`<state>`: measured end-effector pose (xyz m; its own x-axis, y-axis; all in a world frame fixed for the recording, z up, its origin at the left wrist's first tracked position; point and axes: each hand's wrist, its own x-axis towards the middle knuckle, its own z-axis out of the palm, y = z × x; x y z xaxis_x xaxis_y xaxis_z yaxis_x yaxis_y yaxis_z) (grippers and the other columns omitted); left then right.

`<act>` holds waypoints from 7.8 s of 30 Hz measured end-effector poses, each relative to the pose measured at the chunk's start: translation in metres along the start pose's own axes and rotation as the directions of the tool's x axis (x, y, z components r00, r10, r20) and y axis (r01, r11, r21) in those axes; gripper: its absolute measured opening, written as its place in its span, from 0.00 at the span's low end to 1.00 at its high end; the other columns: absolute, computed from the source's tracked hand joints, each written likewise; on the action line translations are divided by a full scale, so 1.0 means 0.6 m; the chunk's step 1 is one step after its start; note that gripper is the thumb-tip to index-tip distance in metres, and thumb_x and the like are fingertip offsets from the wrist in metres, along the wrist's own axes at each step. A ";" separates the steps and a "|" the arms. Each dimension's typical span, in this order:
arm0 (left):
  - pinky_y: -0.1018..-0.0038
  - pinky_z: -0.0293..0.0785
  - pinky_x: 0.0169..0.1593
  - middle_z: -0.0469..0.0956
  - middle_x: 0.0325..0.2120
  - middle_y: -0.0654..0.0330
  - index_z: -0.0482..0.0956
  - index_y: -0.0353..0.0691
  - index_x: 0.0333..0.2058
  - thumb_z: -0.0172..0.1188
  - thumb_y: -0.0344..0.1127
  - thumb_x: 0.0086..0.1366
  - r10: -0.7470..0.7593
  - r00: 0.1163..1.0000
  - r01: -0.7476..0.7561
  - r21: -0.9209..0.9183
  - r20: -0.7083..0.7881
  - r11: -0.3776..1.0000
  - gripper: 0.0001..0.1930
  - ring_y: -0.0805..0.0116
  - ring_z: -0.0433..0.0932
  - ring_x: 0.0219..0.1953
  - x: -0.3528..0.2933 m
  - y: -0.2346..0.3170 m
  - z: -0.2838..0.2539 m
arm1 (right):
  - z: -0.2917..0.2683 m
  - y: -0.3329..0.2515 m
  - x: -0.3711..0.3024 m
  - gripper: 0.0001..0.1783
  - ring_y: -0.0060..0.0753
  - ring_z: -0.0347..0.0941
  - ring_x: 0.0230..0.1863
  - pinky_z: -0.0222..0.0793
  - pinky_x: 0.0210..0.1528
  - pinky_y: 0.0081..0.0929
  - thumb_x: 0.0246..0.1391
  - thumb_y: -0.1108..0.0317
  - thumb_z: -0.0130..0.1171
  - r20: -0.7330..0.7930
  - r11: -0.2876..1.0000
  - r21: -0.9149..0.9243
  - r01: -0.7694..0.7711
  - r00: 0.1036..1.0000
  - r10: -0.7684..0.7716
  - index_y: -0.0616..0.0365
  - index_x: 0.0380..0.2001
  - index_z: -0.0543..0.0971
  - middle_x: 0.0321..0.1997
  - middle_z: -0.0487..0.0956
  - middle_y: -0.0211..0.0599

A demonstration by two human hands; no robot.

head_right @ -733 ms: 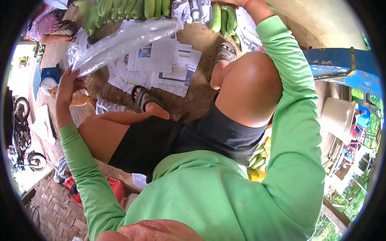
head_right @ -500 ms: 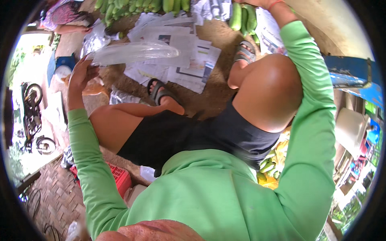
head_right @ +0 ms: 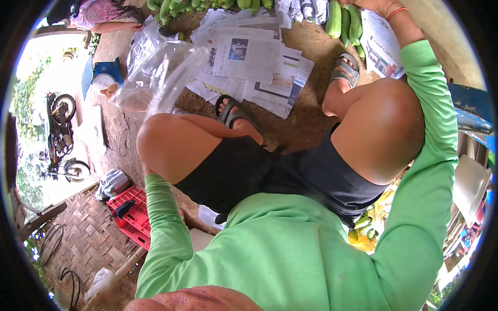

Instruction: The person sits on the ground and wraps green vegetables, likely cucumbers, in newspaper and plastic bags. The person handles the vegetables one at a time, folds newspaper around each, and places them into plastic bags.

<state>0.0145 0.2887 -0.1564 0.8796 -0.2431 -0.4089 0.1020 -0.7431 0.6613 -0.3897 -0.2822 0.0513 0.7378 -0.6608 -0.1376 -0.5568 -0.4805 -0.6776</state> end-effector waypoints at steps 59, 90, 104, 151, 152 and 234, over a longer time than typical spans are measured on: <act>0.74 0.73 0.53 0.82 0.46 0.57 0.75 0.39 0.64 0.65 0.35 0.71 0.471 0.782 -0.569 0.158 0.407 0.807 0.24 0.71 0.78 0.48 -0.225 0.548 0.113 | 0.162 0.596 0.039 0.53 0.59 0.72 0.68 0.66 0.71 0.41 0.55 0.38 0.66 -0.203 0.815 -0.287 -0.504 0.863 0.463 0.70 0.70 0.65 0.65 0.76 0.65; 0.66 0.72 0.57 0.81 0.51 0.52 0.73 0.38 0.67 0.63 0.37 0.71 0.459 0.802 -0.585 0.346 0.382 0.734 0.27 0.63 0.77 0.49 -0.292 0.608 0.149 | 0.066 0.886 -0.143 0.28 0.54 0.76 0.63 0.72 0.65 0.46 0.64 0.48 0.57 -0.650 0.514 -0.161 -0.842 0.483 0.587 0.51 0.60 0.78 0.59 0.80 0.53; 0.71 0.73 0.56 0.80 0.52 0.57 0.72 0.40 0.68 0.65 0.35 0.71 0.402 0.792 -0.573 0.332 0.459 0.749 0.28 0.68 0.78 0.52 -0.300 0.618 0.157 | 0.289 0.711 0.026 0.49 0.64 0.73 0.66 0.71 0.66 0.51 0.53 0.43 0.70 -0.277 0.760 -0.158 -0.630 0.767 0.579 0.65 0.66 0.63 0.65 0.75 0.63; 0.65 0.79 0.48 0.85 0.45 0.48 0.79 0.32 0.57 0.69 0.49 0.68 0.808 0.475 -0.844 -0.078 0.349 0.530 0.28 0.58 0.85 0.44 -0.246 0.545 0.188 | 0.005 -0.099 -0.060 0.29 0.29 0.79 0.56 0.83 0.53 0.31 0.64 0.66 0.67 0.337 0.752 0.658 -0.036 0.907 -0.252 0.59 0.65 0.73 0.57 0.81 0.36; 0.66 0.79 0.48 0.85 0.46 0.48 0.79 0.31 0.58 0.69 0.49 0.69 0.809 0.483 -0.818 -0.156 0.335 0.554 0.29 0.60 0.85 0.45 -0.243 0.548 0.189 | 0.018 -0.121 -0.062 0.29 0.30 0.79 0.56 0.83 0.52 0.31 0.64 0.66 0.67 0.356 0.753 0.656 -0.043 0.898 -0.258 0.59 0.66 0.73 0.57 0.81 0.36; 0.57 0.73 0.60 0.78 0.53 0.42 0.72 0.36 0.60 0.73 0.44 0.59 0.364 0.743 -0.424 -0.025 0.561 0.905 0.34 0.42 0.77 0.58 0.058 0.150 0.619 | 0.527 0.298 0.133 0.13 0.25 0.78 0.33 0.78 0.39 0.31 0.61 0.55 0.67 0.578 0.642 0.150 -0.752 0.593 0.560 0.52 0.38 0.79 0.33 0.79 0.26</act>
<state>-0.1183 -0.0180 -0.3446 0.4303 -0.8009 -0.4164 -0.2689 -0.5541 0.7878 -0.3097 -0.2384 -0.3093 0.3468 -0.3278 -0.8788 -0.8549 0.2751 -0.4399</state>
